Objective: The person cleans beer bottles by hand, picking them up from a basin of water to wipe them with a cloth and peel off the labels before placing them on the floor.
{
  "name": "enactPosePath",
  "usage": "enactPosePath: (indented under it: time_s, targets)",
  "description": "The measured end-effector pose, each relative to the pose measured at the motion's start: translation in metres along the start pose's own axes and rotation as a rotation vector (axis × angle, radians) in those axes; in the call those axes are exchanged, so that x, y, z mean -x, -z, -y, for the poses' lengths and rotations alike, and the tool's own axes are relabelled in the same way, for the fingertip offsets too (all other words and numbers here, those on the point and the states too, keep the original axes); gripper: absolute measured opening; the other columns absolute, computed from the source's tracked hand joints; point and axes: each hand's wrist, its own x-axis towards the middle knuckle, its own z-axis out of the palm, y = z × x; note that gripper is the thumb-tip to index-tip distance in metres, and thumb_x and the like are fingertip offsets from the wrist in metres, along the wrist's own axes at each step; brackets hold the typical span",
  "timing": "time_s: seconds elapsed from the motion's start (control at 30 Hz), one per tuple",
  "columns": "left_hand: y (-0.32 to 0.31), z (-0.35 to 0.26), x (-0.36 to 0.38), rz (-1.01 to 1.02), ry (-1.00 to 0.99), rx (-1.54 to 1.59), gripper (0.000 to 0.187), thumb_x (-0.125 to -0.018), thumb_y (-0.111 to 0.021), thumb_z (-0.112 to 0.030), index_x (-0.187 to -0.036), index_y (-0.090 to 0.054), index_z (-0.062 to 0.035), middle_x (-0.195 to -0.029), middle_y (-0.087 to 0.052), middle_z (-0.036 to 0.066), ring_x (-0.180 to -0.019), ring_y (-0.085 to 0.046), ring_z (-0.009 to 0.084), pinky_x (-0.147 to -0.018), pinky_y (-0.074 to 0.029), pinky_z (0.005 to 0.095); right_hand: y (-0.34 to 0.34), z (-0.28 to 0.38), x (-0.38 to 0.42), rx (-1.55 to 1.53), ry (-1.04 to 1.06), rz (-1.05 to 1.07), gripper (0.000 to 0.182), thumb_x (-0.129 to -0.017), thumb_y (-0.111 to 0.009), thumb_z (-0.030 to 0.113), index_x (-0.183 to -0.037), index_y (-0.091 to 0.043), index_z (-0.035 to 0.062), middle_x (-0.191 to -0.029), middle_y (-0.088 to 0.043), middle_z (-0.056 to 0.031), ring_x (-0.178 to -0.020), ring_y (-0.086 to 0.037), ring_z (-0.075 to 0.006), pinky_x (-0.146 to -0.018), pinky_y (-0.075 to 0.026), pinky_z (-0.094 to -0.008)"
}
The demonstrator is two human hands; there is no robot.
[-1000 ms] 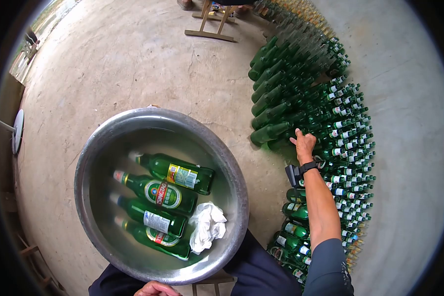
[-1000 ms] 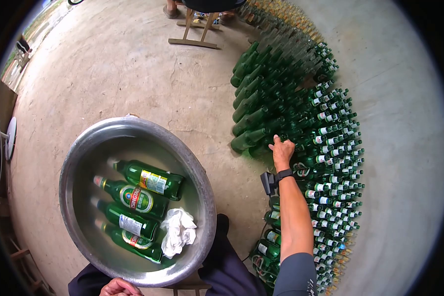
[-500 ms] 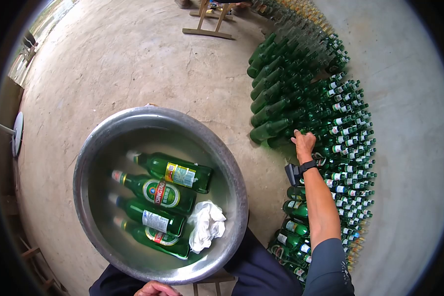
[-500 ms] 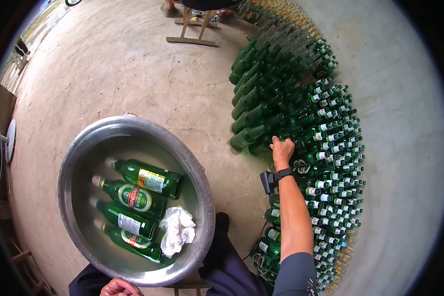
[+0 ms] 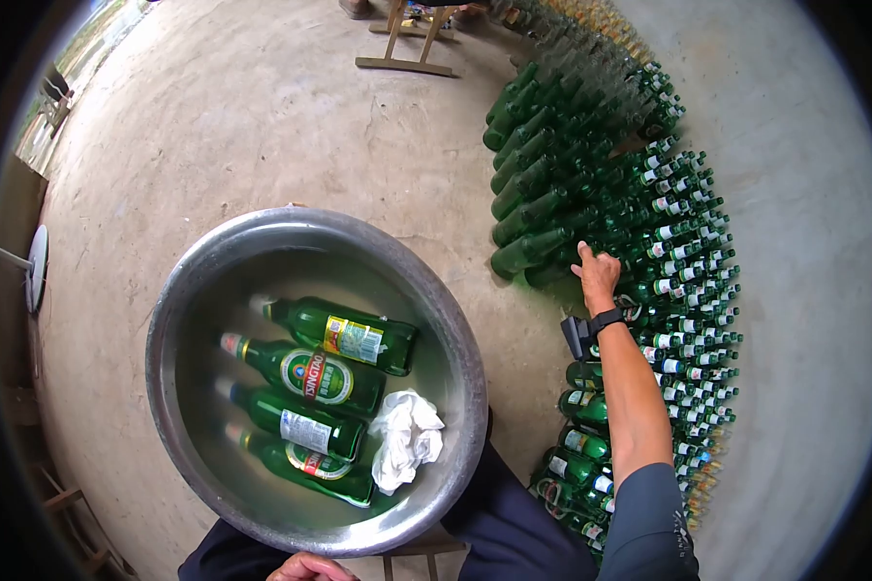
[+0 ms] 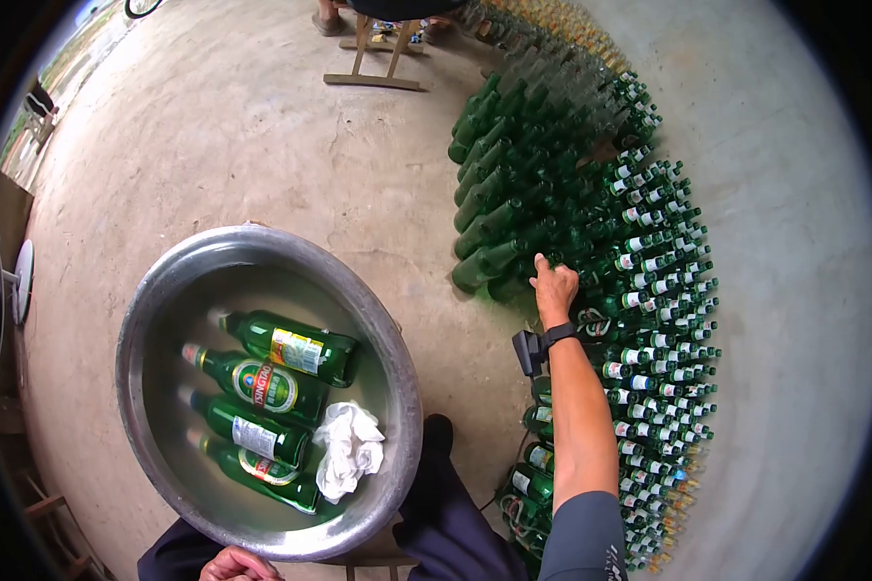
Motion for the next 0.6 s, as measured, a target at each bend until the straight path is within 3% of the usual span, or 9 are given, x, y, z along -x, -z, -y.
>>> enactPosePath:
  time_s: [0.13,0.2,0.33,0.47,0.5,0.6]
  targets:
    - [-0.003,-0.001,-0.002,-0.002,0.01,-0.014,0.024,-0.099,-0.062,-0.021,-0.107,-0.058,0.0009,-0.089,-0.066,0.015,-0.069,-0.064,0.0187,-0.058,-0.05,0.0245,-0.001,-0.002,-0.001,-0.033,-0.045,-0.052,0.042,-0.085,-0.076,0.021,-0.059,-0.049,0.0017,-0.062,-0.046,-0.002,-0.056,-0.053,-0.013,-0.058,-0.063,-0.0349]
    - [-0.003,0.0,-0.003,-0.007,0.003,-0.011,0.023,-0.099,-0.061,-0.021,-0.107,-0.058,0.0008,-0.089,-0.066,0.015,-0.069,-0.064,0.0189,-0.058,-0.05,0.025,-0.004,-0.004,-0.003,-0.016,-0.007,-0.073,0.047,-0.083,-0.077,0.024,-0.058,-0.05,-0.0066,-0.062,-0.057,-0.0102,-0.053,-0.06,-0.0177,-0.05,-0.06,-0.0315]
    - [-0.006,-0.001,-0.006,0.001,-0.009,-0.039,0.024,-0.099,-0.06,-0.022,-0.107,-0.058,0.0009,-0.088,-0.066,0.015,-0.068,-0.063,0.0188,-0.058,-0.049,0.025,-0.003,-0.004,-0.002,0.127,0.022,-0.088,0.048,-0.083,-0.078,0.025,-0.058,-0.051,-0.0058,-0.059,-0.058,-0.0108,-0.052,-0.064,-0.0204,-0.047,-0.056,-0.0328]
    - [-0.007,0.001,-0.006,-0.018,-0.007,-0.039,0.023,-0.099,-0.06,-0.022,-0.106,-0.058,0.0004,-0.087,-0.066,0.015,-0.069,-0.063,0.0186,-0.057,-0.048,0.0245,0.001,-0.024,-0.005,0.271,0.061,-0.051,0.044,-0.08,-0.078,0.032,-0.064,-0.058,-0.003,-0.064,-0.066,-0.0175,-0.058,-0.067,-0.0268,-0.062,-0.055,-0.0402]
    - [-0.007,0.001,-0.006,-0.009,-0.005,-0.038,0.023,-0.099,-0.06,-0.022,-0.107,-0.058,0.0,-0.088,-0.066,0.015,-0.07,-0.063,0.0186,-0.057,-0.048,0.0244,0.002,-0.037,-0.01,0.343,0.107,-0.046,0.04,-0.084,-0.077,0.024,-0.069,-0.052,-0.0032,-0.069,-0.057,-0.0067,-0.059,-0.06,-0.0132,-0.058,-0.06,-0.0314]
    - [-0.005,0.003,-0.006,-0.006,0.001,-0.02,0.023,-0.099,-0.061,-0.021,-0.108,-0.059,-0.0006,-0.089,-0.066,0.015,-0.07,-0.064,0.0183,-0.059,-0.049,0.0249,0.011,-0.032,0.003,0.306,0.097,0.041,0.029,-0.086,-0.075,0.027,-0.078,-0.057,0.0048,-0.071,-0.054,0.0004,-0.061,-0.054,-0.0094,-0.058,-0.056,-0.0289]
